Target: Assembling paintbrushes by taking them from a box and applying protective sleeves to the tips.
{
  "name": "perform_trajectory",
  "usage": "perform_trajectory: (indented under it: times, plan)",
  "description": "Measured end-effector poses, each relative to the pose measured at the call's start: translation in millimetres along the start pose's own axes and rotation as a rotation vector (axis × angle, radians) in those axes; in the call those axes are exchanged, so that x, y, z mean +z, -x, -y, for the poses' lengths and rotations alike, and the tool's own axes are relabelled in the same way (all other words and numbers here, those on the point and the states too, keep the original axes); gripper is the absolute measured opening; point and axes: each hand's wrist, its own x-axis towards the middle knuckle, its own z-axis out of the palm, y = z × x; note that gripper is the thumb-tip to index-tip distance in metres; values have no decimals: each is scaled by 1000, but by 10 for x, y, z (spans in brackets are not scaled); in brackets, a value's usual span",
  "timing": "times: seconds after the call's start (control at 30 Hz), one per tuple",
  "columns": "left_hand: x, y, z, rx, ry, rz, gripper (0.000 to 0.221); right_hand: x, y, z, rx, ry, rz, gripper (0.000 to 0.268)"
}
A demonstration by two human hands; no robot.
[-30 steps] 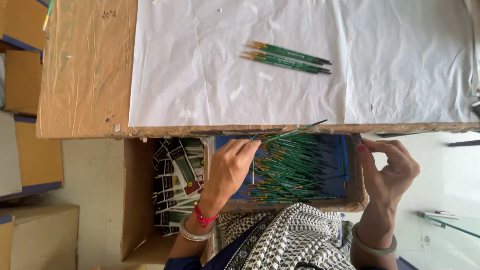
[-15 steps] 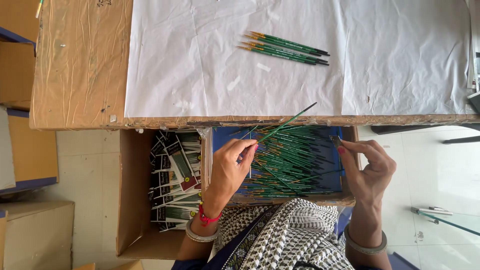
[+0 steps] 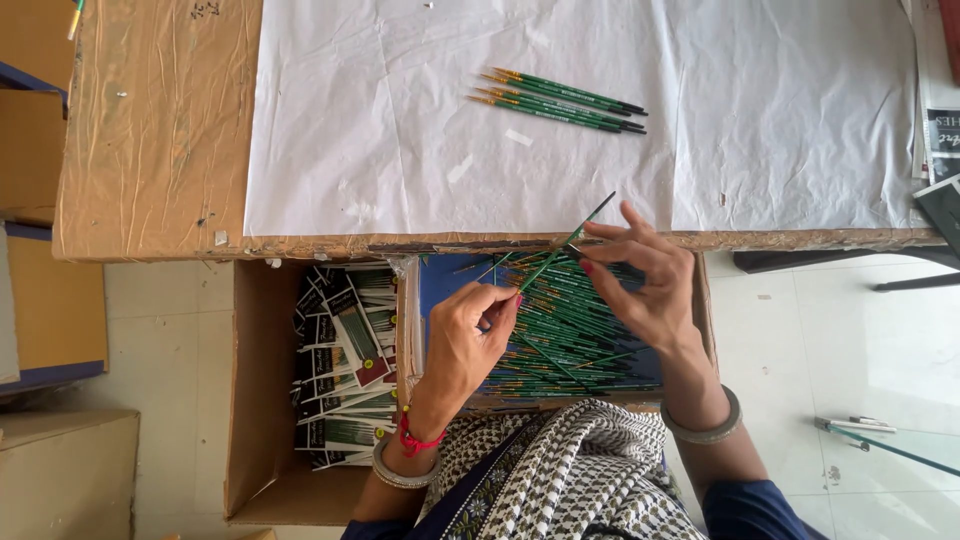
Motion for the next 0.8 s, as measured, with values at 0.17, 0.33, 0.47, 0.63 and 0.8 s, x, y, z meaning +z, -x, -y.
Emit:
perform_trajectory:
  times: [0.17, 0.33, 0.47, 0.63, 0.8]
  plan:
    - [-7, -20, -34, -28, 30, -7, 6, 176, -177, -60, 2, -10, 110, 18]
    - [0, -10, -51, -31, 64, -5, 7, 197, -161, -67, 14, 37, 133, 19]
    - [-6, -6, -77, -31, 58, 1, 7, 189, -166, -43, 13, 54, 152, 19]
    - [13, 12, -56, -6, 85, -6, 7, 198, -170, -50, 1, 80, 175, 19]
    - [17, 8, -50, 3, 87, -4, 7, 236, -145, -120, 33, 60, 111, 17]
